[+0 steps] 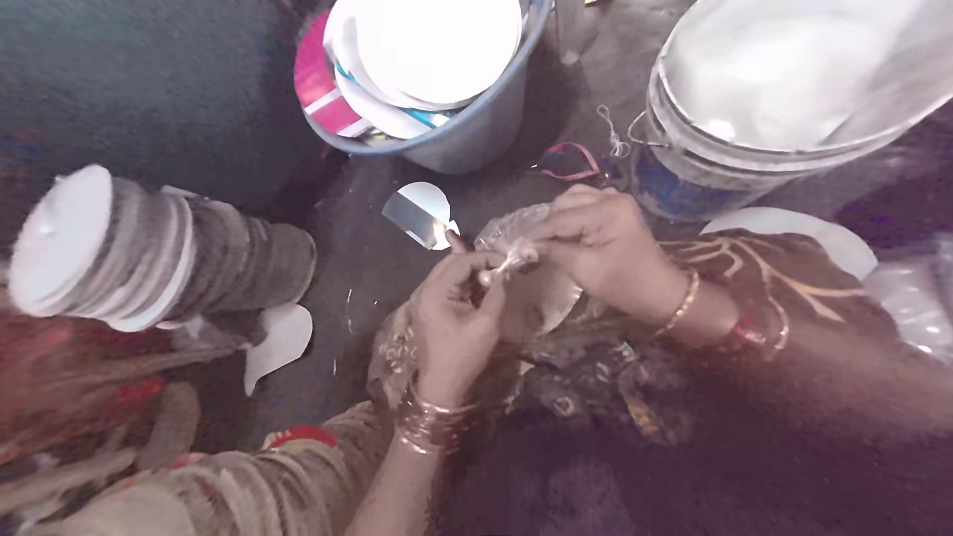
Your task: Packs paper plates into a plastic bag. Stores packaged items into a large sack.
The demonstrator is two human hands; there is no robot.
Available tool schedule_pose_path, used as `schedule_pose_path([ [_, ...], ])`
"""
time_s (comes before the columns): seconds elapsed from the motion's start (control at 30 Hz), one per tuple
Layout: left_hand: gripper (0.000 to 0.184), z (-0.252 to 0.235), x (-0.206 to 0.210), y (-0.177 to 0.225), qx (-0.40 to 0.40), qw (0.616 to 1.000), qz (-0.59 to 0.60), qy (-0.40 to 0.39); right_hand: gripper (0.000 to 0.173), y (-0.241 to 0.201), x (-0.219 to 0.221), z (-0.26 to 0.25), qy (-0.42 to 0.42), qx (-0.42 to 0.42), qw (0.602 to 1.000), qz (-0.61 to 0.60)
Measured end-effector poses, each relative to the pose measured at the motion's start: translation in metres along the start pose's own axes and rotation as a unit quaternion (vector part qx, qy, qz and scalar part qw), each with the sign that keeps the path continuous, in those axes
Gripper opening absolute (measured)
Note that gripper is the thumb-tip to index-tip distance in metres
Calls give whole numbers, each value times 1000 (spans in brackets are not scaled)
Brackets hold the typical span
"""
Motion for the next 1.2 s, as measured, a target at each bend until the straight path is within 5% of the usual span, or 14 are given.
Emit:
schedule_pose_path([
  [0.07, 16, 3, 0, 11, 83, 977, -193, 32, 12, 0, 1, 0, -6, -5, 1000, 4],
  [0.17, 19, 0, -4, 29, 152, 942, -298, 11, 11, -1, -3, -1, -16, -3, 1000, -8],
  [0.4, 31, -2, -37, 51, 217, 954, -194, -68, 13, -11, -23, -9, -27, 185, 971, -151],
  [0.57, 29, 8, -50, 52, 209, 961, -183, 0, 15, -10, -28, -11, 0, 195, 962, -189],
  [0.67, 26, 11, -48, 53, 230, 927, -283, 85, 11, -6, -28, -14, -7, 128, 978, -163],
  [0.73, 22, 4, -48, 59, 240, 892, -365, 121, 10, -8, -28, -15, -47, -2, 993, -104],
  [0.8, 23, -13, -54, 63, 238, 871, -424, 71, 16, -16, -26, -15, -86, -116, 989, -23],
  [0.9, 28, -38, -62, 65, 195, 851, -475, -110, 21, -29, -14, -8, -98, -238, 962, 87],
  [1.0, 26, -50, -56, 57, 99, 871, -390, -283, 22, -43, -4, 5, -156, -291, 937, 118],
  [1.07, 24, -58, -48, 40, 4, 907, -177, -383, 21, -55, -1, 12, -194, -324, 919, 110],
  [1.13, 22, -52, -38, 33, -74, 906, 35, -416, 20, -62, 3, 16, -214, -346, 909, 87],
  [1.2, 23, -35, -27, 38, -96, 906, 116, -395, 18, -63, 5, 17, -206, -340, 917, 43],
])
Point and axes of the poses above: each hand's wrist, its own z-axis away from the middle knuckle, its own x-axis out of the palm, y = z × x, the point moved 5 cm from there along -z, towards the middle knuckle, and after that the axes turned 11 degrees about -z, right-handed, at the moved point
